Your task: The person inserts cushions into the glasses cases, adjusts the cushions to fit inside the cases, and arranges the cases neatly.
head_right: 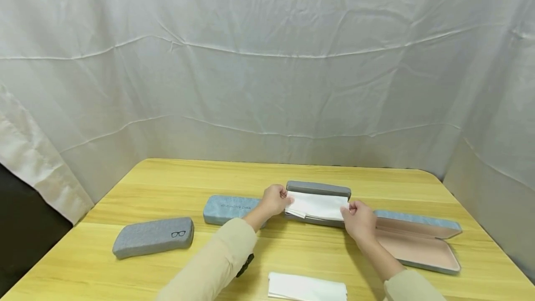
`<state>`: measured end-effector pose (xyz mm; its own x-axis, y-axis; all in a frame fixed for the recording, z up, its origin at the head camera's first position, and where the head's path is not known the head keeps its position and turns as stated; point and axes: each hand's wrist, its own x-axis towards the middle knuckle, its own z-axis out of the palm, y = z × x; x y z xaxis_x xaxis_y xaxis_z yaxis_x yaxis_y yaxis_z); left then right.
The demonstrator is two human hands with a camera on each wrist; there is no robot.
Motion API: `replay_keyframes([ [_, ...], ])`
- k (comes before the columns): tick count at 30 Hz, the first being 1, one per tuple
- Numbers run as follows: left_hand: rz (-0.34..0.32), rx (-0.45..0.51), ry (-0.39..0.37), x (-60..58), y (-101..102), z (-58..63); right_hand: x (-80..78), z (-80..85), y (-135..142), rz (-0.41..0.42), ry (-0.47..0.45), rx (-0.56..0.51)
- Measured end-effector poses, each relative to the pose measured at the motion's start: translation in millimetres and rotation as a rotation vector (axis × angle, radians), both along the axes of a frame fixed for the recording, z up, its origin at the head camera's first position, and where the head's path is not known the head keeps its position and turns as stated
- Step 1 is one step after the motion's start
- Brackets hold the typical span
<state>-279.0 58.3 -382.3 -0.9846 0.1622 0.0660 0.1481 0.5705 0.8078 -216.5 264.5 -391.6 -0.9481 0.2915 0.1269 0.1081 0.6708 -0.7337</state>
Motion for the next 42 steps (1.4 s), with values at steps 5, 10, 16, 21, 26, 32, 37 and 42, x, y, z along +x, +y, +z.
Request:
replay_keyframes([
  [5,0.045,0.001,-0.018,0.2,4.0,-2.9,-2.0,-0.9,-1.1,0.009,0.032,0.055],
  [10,0.103,-0.038,0.028,2.9,7.9,-6.6,-4.0,-3.7,-1.0,0.031,0.047,0.109],
  [16,0.133,-0.072,0.063,4.1,11.9,-10.1,-4.4,-8.3,-0.1,0.05,0.057,0.174],
  [21,0.162,-0.093,0.063,3.4,13.7,-10.7,-7.4,-10.1,-0.2,0.055,0.046,0.21],
  [26,0.172,-0.109,0.062,3.3,15.6,-10.8,-9.9,-9.1,-0.2,0.04,0.008,0.227],
  [32,0.198,-0.15,0.051,3.5,19.3,-9.8,-10.7,-7.0,1.0,0.045,-0.024,0.235],
  [37,0.195,-0.208,0.019,4.5,21.9,-9.0,-9.2,-5.7,1.0,0.044,-0.076,0.262],
  [42,0.192,-0.312,0.034,6.0,23.4,-9.4,-6.4,-3.5,1.1,0.066,-0.098,0.336],
])
